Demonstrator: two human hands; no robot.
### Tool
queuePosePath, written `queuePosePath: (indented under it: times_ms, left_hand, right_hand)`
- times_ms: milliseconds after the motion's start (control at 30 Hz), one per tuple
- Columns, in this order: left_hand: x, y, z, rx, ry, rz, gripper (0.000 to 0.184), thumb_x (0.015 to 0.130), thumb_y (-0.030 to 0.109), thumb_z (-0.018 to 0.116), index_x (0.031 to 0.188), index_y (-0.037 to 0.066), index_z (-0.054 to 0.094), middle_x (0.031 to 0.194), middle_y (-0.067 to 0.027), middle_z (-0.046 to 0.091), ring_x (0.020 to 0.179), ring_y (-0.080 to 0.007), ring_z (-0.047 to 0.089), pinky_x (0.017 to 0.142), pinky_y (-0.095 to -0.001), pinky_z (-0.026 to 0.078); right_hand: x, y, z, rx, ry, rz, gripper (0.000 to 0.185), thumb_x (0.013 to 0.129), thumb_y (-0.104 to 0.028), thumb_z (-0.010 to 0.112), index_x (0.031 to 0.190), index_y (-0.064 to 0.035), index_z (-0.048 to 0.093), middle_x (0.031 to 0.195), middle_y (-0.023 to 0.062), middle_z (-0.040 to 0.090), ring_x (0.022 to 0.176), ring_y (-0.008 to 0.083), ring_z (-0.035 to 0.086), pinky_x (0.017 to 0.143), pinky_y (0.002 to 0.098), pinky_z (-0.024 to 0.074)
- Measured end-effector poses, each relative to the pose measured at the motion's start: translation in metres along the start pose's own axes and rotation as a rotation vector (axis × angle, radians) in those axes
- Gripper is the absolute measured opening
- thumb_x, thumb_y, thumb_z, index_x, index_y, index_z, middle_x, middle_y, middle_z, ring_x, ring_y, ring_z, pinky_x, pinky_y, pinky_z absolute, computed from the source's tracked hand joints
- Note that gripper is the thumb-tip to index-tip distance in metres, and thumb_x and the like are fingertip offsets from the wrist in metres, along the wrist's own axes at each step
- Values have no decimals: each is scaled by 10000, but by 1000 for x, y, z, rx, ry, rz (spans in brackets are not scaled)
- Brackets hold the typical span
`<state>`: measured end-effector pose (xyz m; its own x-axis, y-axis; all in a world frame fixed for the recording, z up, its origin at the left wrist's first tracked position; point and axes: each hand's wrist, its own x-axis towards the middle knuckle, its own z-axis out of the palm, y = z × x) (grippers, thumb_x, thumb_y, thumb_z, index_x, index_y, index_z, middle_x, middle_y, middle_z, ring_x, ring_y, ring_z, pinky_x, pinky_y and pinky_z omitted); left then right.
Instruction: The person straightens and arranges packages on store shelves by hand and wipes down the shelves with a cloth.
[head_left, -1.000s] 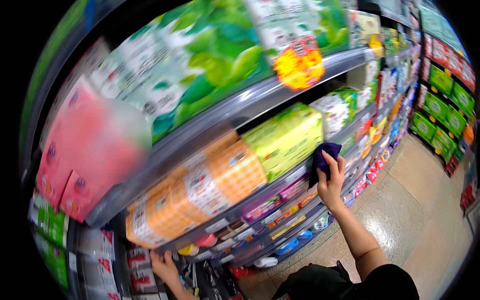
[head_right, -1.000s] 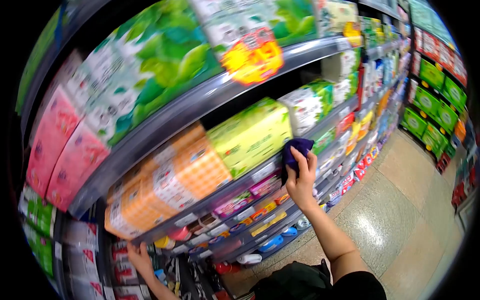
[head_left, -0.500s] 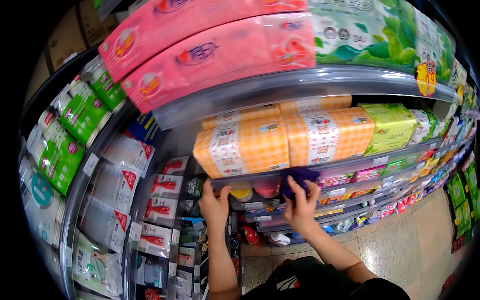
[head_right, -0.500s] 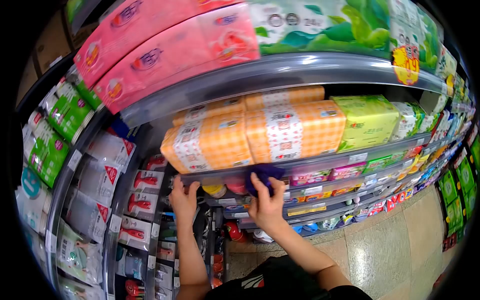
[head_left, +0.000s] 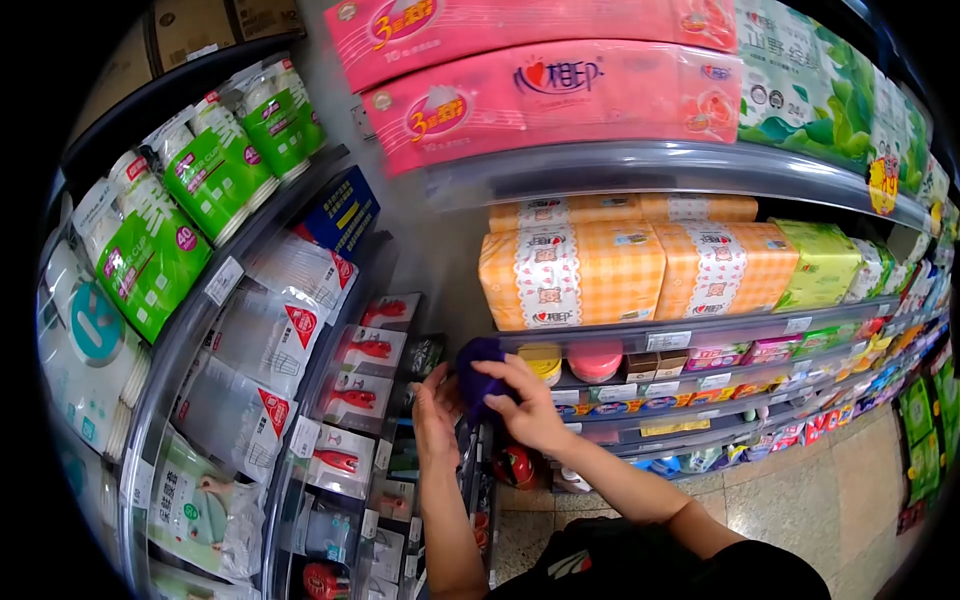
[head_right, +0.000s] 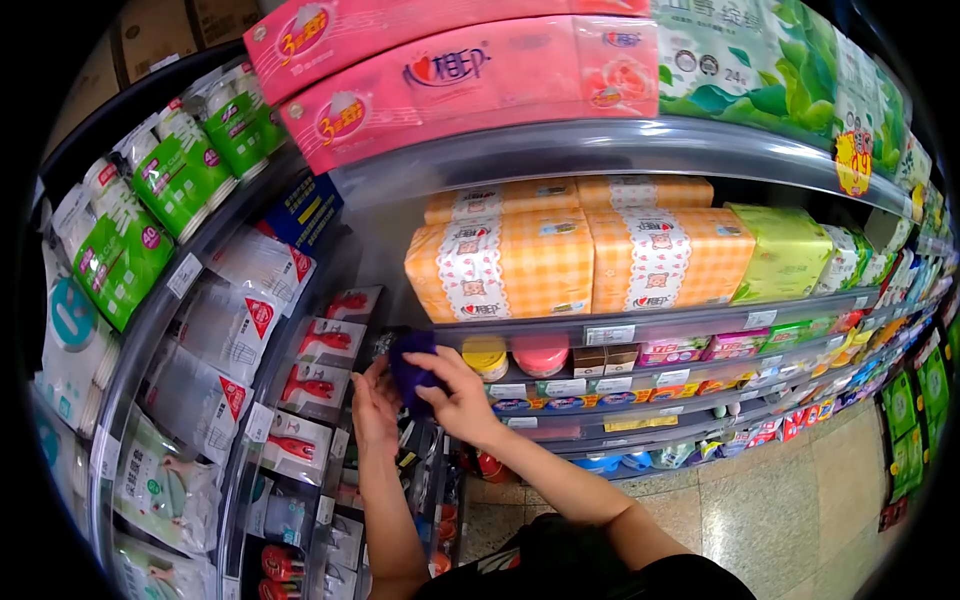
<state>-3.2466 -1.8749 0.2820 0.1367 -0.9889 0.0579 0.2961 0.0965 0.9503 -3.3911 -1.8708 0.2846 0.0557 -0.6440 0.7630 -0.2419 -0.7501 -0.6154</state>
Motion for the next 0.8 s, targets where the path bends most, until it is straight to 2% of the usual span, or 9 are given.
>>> queuePosePath:
  times_ms: [67, 267, 333, 533, 600, 667, 733, 767, 800]
  left_hand:
    - [-6, -4, -7, -139, -51, 18, 734, 925, 598, 260, 1302, -15, 404, 1233, -152, 520, 1131, -228, 500, 972, -368, 368]
    - [-22, -24, -16, -79, -66, -5, 717, 917, 599, 297, 1252, -12, 464, 1201, -135, 543, 1110, -229, 514, 940, -364, 387]
    - [-25, -29, -16, -50, -88, -39, 697, 923, 587, 303, 1243, -7, 476, 1166, -128, 566, 1071, -220, 536, 908, -355, 406]
    - [-25, -57, -14, 222, -4, -153, 518, 964, 459, 363, 1196, 29, 534, 1029, -86, 631, 924, -145, 585, 786, -279, 449]
    - [-22, -70, -14, 288, 0, -140, 433, 971, 385, 404, 1177, 29, 540, 1057, -99, 619, 946, -157, 579, 780, -285, 448]
    - [-18, -77, -12, 287, -9, -143, 383, 972, 338, 427, 1167, 29, 545, 1056, -85, 616, 939, -135, 569, 771, -271, 445]
    - [-12, -85, -7, 312, -16, -133, 373, 969, 335, 437, 1170, 46, 562, 1090, -83, 609, 959, -136, 562, 780, -263, 437]
    - [-7, -95, -6, 312, -34, -139, 373, 969, 335, 437, 1170, 46, 562, 1090, -83, 609, 959, -136, 562, 780, -263, 437]
    - [-1, -105, -5, 304, -22, -93, 383, 971, 333, 434, 1187, 39, 552, 1092, -81, 602, 966, -139, 555, 790, -271, 433]
  right_hand:
    - [-5, -2, -7, 1052, -43, 618, 480, 803, 63, 548, 1261, -71, 495, 1208, 111, 528, 1061, 232, 551, 907, 297, 433]
    - [-32, 2, -29, 1584, 29, 788, 506, 783, -50, 575, 1273, -6, 459, 1260, 149, 522, 1139, 250, 527, 997, 380, 405]
    - [-46, 0, -43, 1882, 18, 1086, 491, 848, -81, 523, 1321, -22, 407, 1293, 137, 494, 1146, 254, 521, 1004, 392, 396]
    - [-112, 2, -32, 1234, 102, 1007, 385, 875, -106, 559, 1242, -34, 468, 1149, 99, 563, 1043, 195, 566, 917, 327, 460]
    - [-121, -1, -24, 740, 78, 862, 409, 847, -50, 596, 1238, -52, 475, 1135, 75, 557, 991, 163, 569, 895, 298, 452]
    - [-117, -3, -21, 567, 131, 817, 450, 788, -37, 658, 1209, -63, 503, 1112, 106, 539, 969, 214, 571, 871, 296, 447]
    - [-103, 1, -26, -167, 27, 269, 454, 758, -46, 674, 1186, -69, 525, 1096, 160, 509, 985, 312, 554, 845, 323, 462]
    - [-99, 10, -22, -308, 20, 144, 488, 711, -52, 696, 1173, -76, 540, 1104, 202, 472, 983, 385, 519, 810, 363, 480]
    - [-96, 20, -20, -370, -30, 118, 473, 713, -52, 670, 1169, -99, 553, 1138, 196, 475, 957, 362, 522, 765, 385, 497]
